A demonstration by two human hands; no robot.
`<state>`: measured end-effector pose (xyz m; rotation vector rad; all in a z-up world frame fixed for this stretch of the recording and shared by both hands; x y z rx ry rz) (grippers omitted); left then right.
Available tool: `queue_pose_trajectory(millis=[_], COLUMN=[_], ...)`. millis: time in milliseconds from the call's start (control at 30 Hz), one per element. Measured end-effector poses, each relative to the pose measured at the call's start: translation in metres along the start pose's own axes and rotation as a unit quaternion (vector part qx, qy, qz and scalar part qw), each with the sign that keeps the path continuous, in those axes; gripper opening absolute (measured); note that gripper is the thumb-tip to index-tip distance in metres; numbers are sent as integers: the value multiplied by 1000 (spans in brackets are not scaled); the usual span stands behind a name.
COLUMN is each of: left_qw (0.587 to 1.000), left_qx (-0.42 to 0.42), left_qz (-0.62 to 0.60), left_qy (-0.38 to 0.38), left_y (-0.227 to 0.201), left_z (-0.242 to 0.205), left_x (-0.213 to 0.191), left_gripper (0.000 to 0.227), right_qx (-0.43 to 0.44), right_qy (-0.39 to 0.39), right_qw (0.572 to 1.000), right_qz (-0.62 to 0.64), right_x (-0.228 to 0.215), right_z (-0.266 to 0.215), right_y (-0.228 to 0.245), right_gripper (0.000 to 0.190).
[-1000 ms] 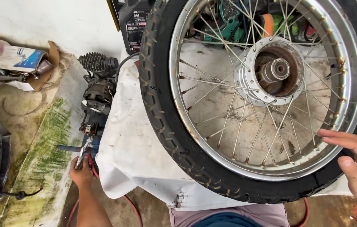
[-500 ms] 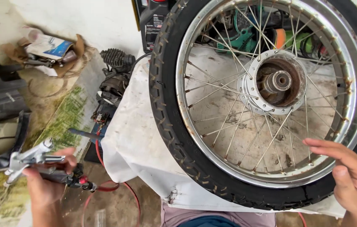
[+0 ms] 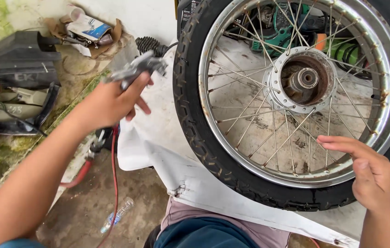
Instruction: The person applies masking tape around the rim of a motorcycle wheel, then uses an air hose to inflate the tire. They rotate the wheel to check the fit and continue inflating it before removing the tape.
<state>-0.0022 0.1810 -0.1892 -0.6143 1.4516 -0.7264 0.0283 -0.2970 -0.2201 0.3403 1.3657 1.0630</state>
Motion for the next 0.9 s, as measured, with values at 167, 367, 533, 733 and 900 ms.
queue_pose_trajectory(millis=[167,367,533,733,900], left_qw=[991,996,991,983,989], left_qx=[-80,-77,-103,-109,-80], left_qz=[99,40,68,102,85], left_qy=[52,30,43,109,89], left_y=[-34,-34,-38,-46,-74], left_z=[16,33,32,45,71], left_x=[-5,-1,1,14,-4], left_gripper=[56,58,55,54,51], right_qx=[-13,-3,6,-11,-7], right_qy=[8,5,3,13,27], right_qw=[1000,1000,1000,1000,999], right_qz=[5,26,28,25,28], right_x=[2,-3,-8,-7,-10], right_z=[-2,-9,-12,-6,6], right_y=[-2,-13,-25,-18,-18], right_gripper=[68,68,67,64,56])
Point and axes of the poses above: each hand's wrist, its own z-axis towards the middle knuckle, its own x-axis out of the palm, y = z × x, the point moved 7 cm from there along z, towards the middle knuckle, and after that the axes turned 15 degrees about x, right-handed, at the moved point
